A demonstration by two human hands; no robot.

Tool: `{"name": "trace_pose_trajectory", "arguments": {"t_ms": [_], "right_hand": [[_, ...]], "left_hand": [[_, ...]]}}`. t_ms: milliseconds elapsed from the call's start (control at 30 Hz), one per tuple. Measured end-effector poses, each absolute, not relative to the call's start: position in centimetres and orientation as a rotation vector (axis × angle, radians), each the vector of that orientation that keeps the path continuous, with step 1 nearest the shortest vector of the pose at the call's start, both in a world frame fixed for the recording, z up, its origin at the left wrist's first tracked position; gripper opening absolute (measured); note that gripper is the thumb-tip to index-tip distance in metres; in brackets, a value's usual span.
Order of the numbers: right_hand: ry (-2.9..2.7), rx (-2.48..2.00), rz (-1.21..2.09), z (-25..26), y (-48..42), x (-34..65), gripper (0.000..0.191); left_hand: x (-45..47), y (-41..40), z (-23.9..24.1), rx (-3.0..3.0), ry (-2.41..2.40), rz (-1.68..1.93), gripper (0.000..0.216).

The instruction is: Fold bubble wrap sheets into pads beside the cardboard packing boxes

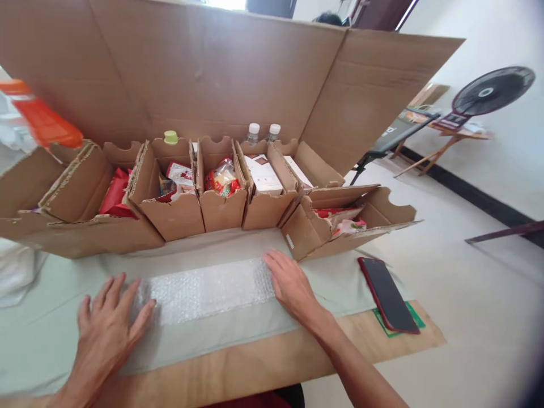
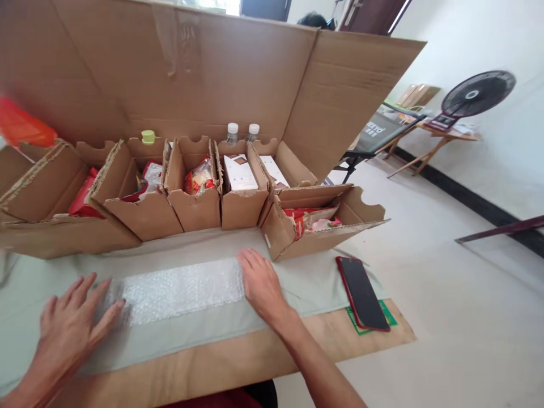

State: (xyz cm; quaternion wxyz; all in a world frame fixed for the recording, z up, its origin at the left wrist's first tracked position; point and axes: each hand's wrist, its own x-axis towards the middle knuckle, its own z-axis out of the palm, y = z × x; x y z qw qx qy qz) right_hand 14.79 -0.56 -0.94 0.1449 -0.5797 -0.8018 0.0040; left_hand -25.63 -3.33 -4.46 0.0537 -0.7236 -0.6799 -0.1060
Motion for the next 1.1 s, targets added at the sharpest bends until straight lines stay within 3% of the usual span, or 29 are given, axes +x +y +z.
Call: {"name": "trace_pose_trajectory", "arguments": {"t_ms": [133, 233, 333, 433, 567, 667, 733, 800, 900, 1000, 1100], "right_hand": [[-2.278, -1.757, 0.115, -1.9, 2.0, 14.4, 0.033], [-2.244, -1.750, 0.194, -1.5, 1.2, 15.0, 0.017], [-2.162, -1.769, 0.292, 0.2, -1.9, 15.9, 0.016], [-1.912, -1.758, 0.667, 1.3, -6.7, 16.5, 0.034], [-1.400, -1.685, 1.193, -0.2, -13.6, 15.2, 0.063], [-1.053, -1.608, 1.377, -2.0, -17.7, 12.8, 0.081], [-0.911, -1.553, 1.461, -2.6, -19.3, 11.2, 0.083], [-0.850, -1.514, 1.534, -2.6, -20.1, 9.9, 0.074], [-0.939, -1.530, 1.571, -2.0, -19.8, 9.2, 0.053], [-1.142, -1.555, 1.490, -1.0, -18.9, 9.6, 0.038], [-1.115, -1.522, 1.531, -0.1, -17.9, 10.0, 0.037]], "left_hand": [[-24.7, -3.4, -3.8, -2.087, -2.205, -0.284, 0.053], [-23.6, -3.5, -3.8, -2.104, -2.235, -0.532, 0.036], [-23.6, -3.4, -2.6, -2.105, -2.297, -0.823, 0.025], [-23.3, -2.1, 0.3, -2.101, -2.243, -1.022, 0.022], [-19.3, 2.7, 3.4, -2.403, -1.665, -1.068, 0.019], [-14.2, 6.6, 3.3, -2.626, -1.316, -0.936, 0.025], [-11.6, 7.7, 2.6, -2.691, -1.170, -0.953, 0.042], [-10.7, 6.7, 1.8, -2.743, -1.083, -1.046, 0.055], [-12.9, 1.9, 1.2, -2.947, -1.033, -1.081, 0.058], [-16.8, -4.5, 1.1, -3.281, -1.102, -0.804, 0.070], [-18.4, -9.5, 1.2, -3.481, -1.179, -0.584, 0.082]]}}
